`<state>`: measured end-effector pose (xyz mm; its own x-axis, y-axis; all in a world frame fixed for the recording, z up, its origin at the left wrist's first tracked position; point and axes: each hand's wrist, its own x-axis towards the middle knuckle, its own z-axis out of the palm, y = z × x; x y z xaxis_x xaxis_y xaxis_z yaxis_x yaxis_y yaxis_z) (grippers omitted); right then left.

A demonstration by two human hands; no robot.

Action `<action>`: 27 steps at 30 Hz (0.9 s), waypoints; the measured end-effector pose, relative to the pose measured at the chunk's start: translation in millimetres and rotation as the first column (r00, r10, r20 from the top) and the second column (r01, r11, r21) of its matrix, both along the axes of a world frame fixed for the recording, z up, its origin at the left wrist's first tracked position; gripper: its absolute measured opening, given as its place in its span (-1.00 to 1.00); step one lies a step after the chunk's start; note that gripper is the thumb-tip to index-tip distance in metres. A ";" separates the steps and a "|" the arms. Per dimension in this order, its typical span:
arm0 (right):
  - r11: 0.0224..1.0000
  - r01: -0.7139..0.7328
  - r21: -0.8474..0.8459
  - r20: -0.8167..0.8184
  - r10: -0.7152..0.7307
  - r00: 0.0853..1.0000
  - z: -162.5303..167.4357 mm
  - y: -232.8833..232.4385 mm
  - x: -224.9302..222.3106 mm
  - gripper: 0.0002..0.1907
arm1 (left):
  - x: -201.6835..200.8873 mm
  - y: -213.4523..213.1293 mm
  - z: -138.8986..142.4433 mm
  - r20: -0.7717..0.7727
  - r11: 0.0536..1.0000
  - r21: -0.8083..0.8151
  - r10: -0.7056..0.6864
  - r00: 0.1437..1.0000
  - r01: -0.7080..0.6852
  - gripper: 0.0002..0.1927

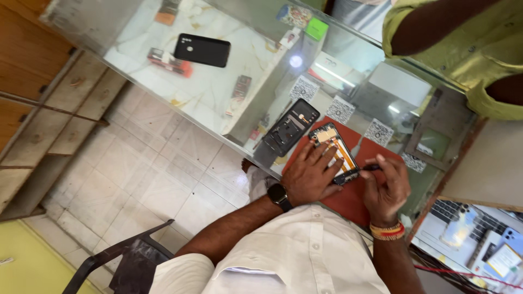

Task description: The person uses a small black tool to pry and separate the battery and internal components of a disassembled smartphone. They repeatedly lift and adjust the battery and flex cables while holding the phone body steady on a red mat. The phone remains open throughout, and the person does not reassemble it.

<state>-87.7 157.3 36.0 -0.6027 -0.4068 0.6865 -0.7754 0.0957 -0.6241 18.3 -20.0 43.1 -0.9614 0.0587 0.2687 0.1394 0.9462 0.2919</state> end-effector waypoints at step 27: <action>0.977 -0.189 0.097 0.067 0.183 0.981 -6.0 2.7 13.3 -0.50 | 27.9 -10.7 -27.4 -0.128 1.000 -0.018 0.009 0.992 -0.012 -0.29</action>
